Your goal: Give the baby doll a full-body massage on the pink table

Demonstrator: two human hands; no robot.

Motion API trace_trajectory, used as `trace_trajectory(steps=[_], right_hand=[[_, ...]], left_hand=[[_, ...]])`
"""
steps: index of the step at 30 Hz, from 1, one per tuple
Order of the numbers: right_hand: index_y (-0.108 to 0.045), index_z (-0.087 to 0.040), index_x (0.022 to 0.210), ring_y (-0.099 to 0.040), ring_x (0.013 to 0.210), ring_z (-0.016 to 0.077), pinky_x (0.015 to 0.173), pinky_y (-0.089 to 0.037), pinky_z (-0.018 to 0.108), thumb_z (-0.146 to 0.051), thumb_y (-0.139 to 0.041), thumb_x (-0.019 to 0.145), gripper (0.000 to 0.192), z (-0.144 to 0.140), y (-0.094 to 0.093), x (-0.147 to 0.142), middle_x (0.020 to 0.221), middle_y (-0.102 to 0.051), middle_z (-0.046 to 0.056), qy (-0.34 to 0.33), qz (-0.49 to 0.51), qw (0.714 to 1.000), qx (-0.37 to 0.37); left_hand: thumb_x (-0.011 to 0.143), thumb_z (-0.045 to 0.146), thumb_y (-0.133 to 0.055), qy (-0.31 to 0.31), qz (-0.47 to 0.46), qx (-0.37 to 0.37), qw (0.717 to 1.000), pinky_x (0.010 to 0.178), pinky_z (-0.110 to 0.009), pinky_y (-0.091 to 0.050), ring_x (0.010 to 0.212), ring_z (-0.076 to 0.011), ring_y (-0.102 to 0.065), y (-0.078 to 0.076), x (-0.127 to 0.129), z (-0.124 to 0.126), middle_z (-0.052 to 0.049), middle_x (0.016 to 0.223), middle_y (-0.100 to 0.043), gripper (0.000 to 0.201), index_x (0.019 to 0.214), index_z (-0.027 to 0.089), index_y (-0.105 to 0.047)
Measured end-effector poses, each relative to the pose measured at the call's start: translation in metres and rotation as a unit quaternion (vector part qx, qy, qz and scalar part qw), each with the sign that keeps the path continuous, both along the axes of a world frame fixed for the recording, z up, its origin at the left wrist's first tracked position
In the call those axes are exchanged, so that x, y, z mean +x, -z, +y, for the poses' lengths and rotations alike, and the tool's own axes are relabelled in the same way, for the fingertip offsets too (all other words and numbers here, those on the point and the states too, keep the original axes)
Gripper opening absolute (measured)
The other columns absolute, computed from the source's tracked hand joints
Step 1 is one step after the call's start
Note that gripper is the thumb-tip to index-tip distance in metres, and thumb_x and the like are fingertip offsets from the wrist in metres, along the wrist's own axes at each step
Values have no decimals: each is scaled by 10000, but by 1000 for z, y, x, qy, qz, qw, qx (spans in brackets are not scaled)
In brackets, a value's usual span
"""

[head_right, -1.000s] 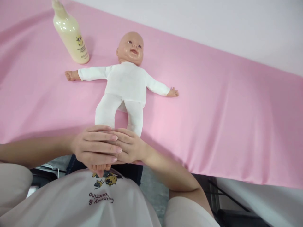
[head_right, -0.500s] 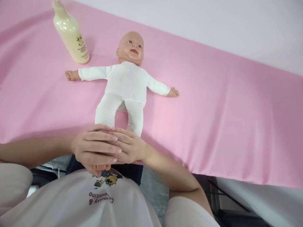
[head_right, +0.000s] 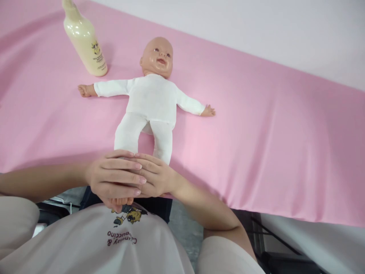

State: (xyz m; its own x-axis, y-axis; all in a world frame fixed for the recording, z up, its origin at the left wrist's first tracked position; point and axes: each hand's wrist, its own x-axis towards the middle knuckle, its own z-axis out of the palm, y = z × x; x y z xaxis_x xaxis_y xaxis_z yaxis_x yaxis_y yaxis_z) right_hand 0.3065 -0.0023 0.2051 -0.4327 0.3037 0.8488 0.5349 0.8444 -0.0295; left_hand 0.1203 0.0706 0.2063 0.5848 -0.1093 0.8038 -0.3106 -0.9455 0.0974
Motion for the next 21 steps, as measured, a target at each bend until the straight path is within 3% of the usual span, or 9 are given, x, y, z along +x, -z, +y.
trace_trajectory(steps=[9,16,21], right_hand=[[-623,-170,904,-666,1073,167,991,-653,322,-292,-400,1047,292,-1,2,-1,1052,-650,70,8,1,1000,1],[-611,-210,877,-675,1060,141,955,-671,296,-290,-378,1055,305,0,1,-1,1018,-680,34,22,10,1000,11],[-628,-180,904,-672,1097,162,1015,-641,316,-319,-409,1048,297,0,2,0,1032,-676,69,3,6,1000,5]], left_hand=[[888,603,-580,6,-7,15,1000,1249,-351,-421,1376,-206,-563,-1,1,3,-10,1156,-768,372,967,282,-750],[896,648,-541,6,25,18,1000,1250,-391,-414,1370,-204,-569,5,-3,1,-3,1204,-750,425,1075,309,-725],[892,650,-535,1,24,24,999,1240,-369,-434,1354,-198,-588,3,-2,2,27,1167,-761,389,1010,344,-742]])
